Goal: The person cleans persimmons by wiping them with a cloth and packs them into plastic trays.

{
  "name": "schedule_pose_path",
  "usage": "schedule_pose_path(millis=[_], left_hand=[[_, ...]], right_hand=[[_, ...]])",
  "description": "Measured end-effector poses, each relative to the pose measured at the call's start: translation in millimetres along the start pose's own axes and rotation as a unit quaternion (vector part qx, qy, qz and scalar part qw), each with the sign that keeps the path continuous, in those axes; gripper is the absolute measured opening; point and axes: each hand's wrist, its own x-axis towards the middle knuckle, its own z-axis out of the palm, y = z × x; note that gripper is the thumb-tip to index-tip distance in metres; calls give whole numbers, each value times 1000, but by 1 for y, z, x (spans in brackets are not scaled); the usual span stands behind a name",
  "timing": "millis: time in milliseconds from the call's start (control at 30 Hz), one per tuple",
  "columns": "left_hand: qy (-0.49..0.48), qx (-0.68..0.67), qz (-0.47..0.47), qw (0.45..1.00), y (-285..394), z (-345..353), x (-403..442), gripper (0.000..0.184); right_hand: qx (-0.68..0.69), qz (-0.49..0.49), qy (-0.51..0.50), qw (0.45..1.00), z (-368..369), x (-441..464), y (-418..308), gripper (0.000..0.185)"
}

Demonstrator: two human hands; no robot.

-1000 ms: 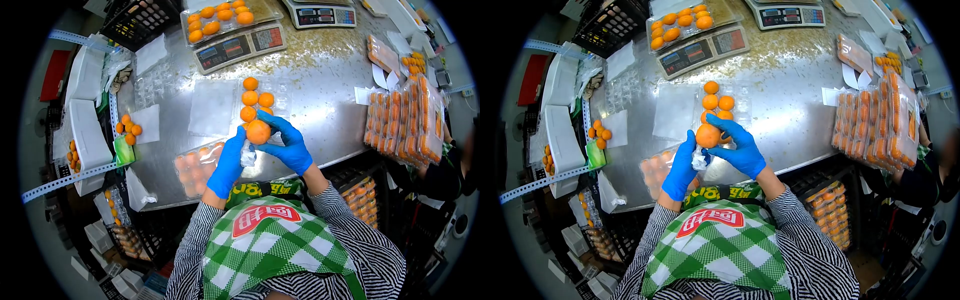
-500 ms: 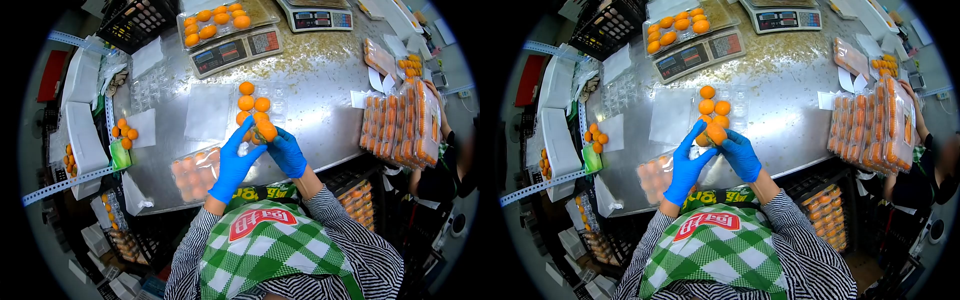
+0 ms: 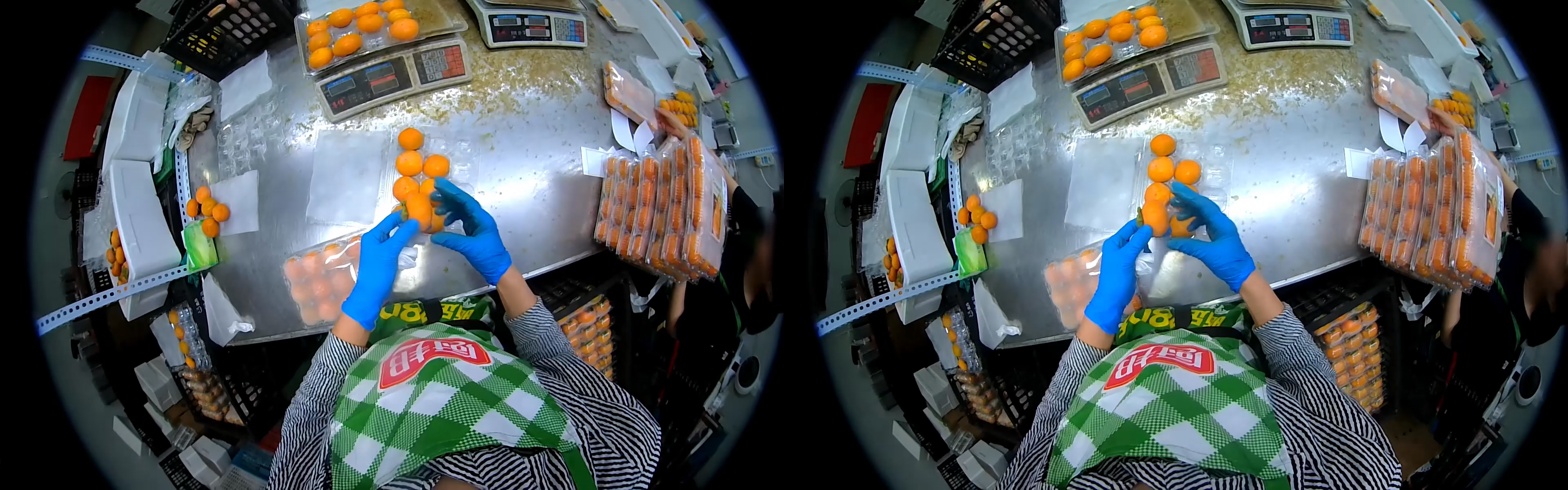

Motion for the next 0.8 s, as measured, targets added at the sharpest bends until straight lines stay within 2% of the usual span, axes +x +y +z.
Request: schedule_pose_path(millis=[133,233,333,433,533,567,667,800], left_hand=[[-14,24,2,1000,-7,-2,1,37],[6,-36,-86,996,8,-4,-3,35],[12,-19,-46,999,7,-16,-5,34],[22,75,116,990,-1,-20,-4,41],[17,121,194,973,2,-13,-12,55],[3,120,166,979,6,-12,-15,61],[11,123,181,976,6,-6,-19,60],[10,76,132,988,8,-14,-18,55]], right_hand=[[-59,-12,-29,998,11,6,-4,65],[-11,37,-18,999,13,10,7,63],[69,108,-9,992,17,11,4,59],[109,127,1,986,23,9,5,52],[107,141,8,984,25,8,14,45],[109,153,10,982,26,9,13,42],[106,161,14,981,31,9,17,35],[95,141,12,985,32,8,18,26]])
